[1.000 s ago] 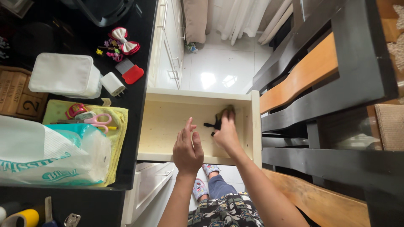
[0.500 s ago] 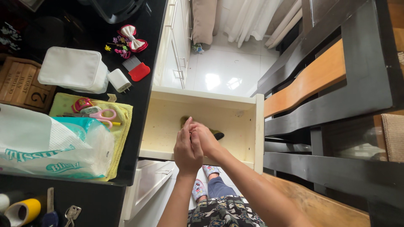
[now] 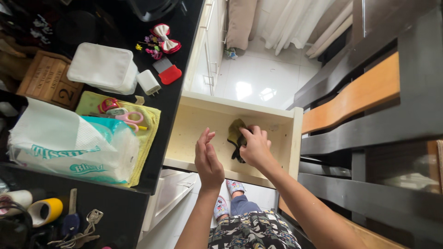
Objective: The person wipes the inside of an empty wooden drawer by hand using a white tissue, moving the tissue across the bottom surface and along the inner corners.
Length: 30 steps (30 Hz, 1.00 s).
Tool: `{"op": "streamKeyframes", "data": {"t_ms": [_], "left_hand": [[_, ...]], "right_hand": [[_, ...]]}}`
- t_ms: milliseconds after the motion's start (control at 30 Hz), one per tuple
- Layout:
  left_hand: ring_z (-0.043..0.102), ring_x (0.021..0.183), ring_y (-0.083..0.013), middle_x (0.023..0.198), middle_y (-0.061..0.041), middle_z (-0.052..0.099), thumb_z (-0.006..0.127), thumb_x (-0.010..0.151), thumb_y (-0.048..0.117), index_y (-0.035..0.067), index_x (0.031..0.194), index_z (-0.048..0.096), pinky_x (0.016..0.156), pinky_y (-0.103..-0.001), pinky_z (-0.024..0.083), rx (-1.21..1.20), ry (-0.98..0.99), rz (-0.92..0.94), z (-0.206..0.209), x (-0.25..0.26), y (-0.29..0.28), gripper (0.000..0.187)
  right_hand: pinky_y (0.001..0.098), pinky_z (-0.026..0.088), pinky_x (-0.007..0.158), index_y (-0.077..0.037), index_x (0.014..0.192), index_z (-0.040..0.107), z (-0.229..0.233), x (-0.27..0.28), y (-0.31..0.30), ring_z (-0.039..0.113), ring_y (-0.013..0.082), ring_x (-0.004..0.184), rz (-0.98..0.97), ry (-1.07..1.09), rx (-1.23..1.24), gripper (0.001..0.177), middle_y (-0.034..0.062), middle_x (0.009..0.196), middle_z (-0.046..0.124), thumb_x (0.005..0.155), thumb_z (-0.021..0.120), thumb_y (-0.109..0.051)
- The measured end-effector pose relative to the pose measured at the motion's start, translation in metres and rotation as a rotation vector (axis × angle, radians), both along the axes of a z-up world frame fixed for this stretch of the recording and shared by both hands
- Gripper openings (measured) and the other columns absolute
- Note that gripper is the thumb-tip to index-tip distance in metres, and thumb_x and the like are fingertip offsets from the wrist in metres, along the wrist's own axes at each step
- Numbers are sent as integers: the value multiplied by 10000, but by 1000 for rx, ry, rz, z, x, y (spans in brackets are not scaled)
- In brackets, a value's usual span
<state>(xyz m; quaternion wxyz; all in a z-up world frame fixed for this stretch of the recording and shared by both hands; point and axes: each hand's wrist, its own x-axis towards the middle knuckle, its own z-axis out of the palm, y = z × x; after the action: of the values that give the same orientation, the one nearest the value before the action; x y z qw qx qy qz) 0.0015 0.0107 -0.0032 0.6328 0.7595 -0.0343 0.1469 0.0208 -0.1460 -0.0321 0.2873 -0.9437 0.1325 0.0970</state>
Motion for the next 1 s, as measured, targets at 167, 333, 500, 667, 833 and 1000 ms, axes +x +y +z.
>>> {"op": "streamKeyframes", "data": {"t_ms": [167, 333, 500, 667, 833, 1000], "left_hand": [[601, 1291, -296, 1341, -219, 627, 323, 1092, 175, -45, 1420, 509, 1121, -394, 444, -125, 31, 58, -6, 0, 3, 436], [561, 1352, -299, 1399, -236, 582, 307, 1096, 196, -83, 1408, 482, 1173, -401, 403, -291, 51, 119, -12, 2, 4, 454], [551, 1351, -292, 1390, -239, 576, 296, 1094, 219, -82, 1406, 470, 1187, -399, 392, -386, 111, 177, -12, 5, 5, 468], [550, 1337, -285, 1377, -220, 588, 306, 1093, 225, -76, 1366, 498, 1182, -397, 391, -433, 99, 221, -8, 6, 4, 450], [552, 1342, -281, 1382, -209, 590, 324, 1094, 233, -68, 1369, 509, 1181, -395, 392, -361, 63, 226, -3, 6, 4, 448], [556, 1335, -283, 1376, -212, 579, 374, 1076, 231, -60, 1369, 502, 1159, -394, 412, -342, 95, 200, 4, 8, 7, 433]], "right_hand": [[512, 389, 1102, -52, 1481, 455, -43, 11, 20, 382, 508, 1295, -22, -80, 42, 743, 276, 1494, 346, 794, 735, -82], [532, 387, 1098, 7, 1474, 433, -57, 32, 57, 380, 541, 1287, 63, -121, 88, 757, 321, 1487, 327, 780, 730, -53], [550, 414, 1059, 57, 1473, 370, -44, 54, 95, 403, 557, 1234, 273, -145, 77, 771, 344, 1449, 333, 795, 700, -102], [528, 464, 1011, 5, 1490, 403, -46, 61, 114, 436, 523, 1217, 540, -305, 168, 729, 322, 1451, 357, 812, 641, -119], [496, 487, 1042, -101, 1430, 561, -46, 77, 110, 518, 427, 1196, 898, -396, 157, 620, 197, 1413, 493, 816, 646, -140], [457, 505, 1018, -74, 1284, 660, -19, 113, 102, 587, 393, 1161, 971, -364, 431, 515, 187, 1327, 592, 774, 689, -141]]}}
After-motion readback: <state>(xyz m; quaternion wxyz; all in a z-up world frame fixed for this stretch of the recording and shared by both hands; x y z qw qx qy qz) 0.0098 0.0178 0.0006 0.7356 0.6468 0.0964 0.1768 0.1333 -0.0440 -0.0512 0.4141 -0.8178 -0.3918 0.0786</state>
